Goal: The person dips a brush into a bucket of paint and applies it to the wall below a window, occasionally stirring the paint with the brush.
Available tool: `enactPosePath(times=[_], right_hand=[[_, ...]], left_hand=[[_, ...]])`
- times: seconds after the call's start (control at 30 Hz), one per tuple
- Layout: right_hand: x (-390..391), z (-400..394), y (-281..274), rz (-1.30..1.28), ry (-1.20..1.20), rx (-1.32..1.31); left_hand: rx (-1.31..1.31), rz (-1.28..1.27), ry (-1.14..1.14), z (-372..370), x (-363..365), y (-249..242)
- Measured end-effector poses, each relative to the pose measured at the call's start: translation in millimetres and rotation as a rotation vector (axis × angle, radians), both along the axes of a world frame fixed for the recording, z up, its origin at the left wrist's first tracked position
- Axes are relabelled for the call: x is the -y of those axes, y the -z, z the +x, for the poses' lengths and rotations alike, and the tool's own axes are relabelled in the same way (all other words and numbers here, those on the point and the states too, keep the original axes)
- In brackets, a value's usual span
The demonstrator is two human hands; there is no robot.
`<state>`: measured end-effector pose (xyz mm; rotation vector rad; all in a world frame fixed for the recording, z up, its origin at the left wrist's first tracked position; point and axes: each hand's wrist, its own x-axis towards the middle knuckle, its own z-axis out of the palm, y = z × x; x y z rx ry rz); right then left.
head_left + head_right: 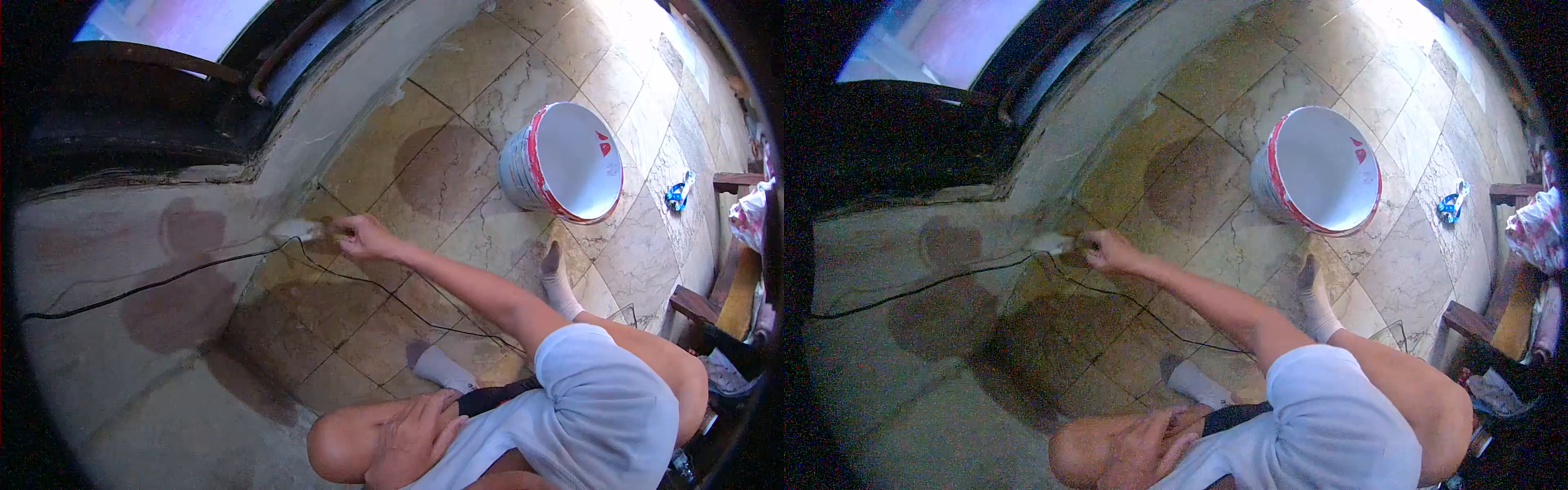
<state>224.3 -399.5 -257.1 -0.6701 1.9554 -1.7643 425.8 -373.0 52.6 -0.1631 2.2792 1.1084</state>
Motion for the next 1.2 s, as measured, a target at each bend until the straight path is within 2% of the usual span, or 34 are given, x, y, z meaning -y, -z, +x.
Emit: enactPosePath(times=[0.1,0.13,0.17,0.2,0.23,0.3,0.37,0.43,0.53,0.57,0.7,0.77,0.83,0.93,1.03,1.13,1.2], right_hand=[[-17,-49,10,0.028,-0.061,-0.129],[-31,-76,-8,0.064,-0.047,-0.164],[-42,-96,-12,0.333,0.128,-0.037],[-65,-126,-8,0.153,0.054,-0.057],[-87,-142,-23,0.256,0.083,-0.042],[-125,-166,-23,0.222,0.234,0.008],[-154,-181,-8,0.102,0.559,-0.166],[-167,-191,-4,0.076,0.856,-0.203],[-167,-198,-15,0.009,1.002,-0.14],[-159,-200,-6,-0.008,0.989,-0.211],[-65,-125,-44,0.055,0.941,-0.146],[-22,-73,-43,0.024,0.831,-0.107],[16,-16,-54,-0.163,0.724,0.113],[38,34,-44,-0.13,0.533,0.034],[22,38,-57,-0.034,0.156,0.109],[25,12,-43,-0.065,-0.001,0.102],[22,-18,-29,-0.029,0.006,0.078]], left_hand=[[-0.003,0.002,0.0,-2,0,1],[0.007,0.019,-0.017,-1,0,1],[0.018,0.036,-0.037,1,1,0],[0.006,0.015,-0.043,1,0,-2],[-0.007,-0.006,-0.05,-1,0,-4],[-0.019,-0.009,-0.07,1,-1,-4],[-0.02,0.016,-0.091,5,0,-2],[0.077,0.0,-0.058,-9,2,-12],[0.068,0.015,-0.02,-7,5,-12],[0.047,0.024,-0.012,-6,7,-10],[-0.011,0.067,0.031,-5,11,0],[-0.022,0.08,0.035,-5,13,3],[0.017,0.074,0.038,-4,14,3],[0.042,0.06,0.034,0,15,4],[0.011,0.049,0.072,7,15,12],[0.009,0.057,0.088,11,16,16],[0.015,0.062,0.08,12,17,15]])
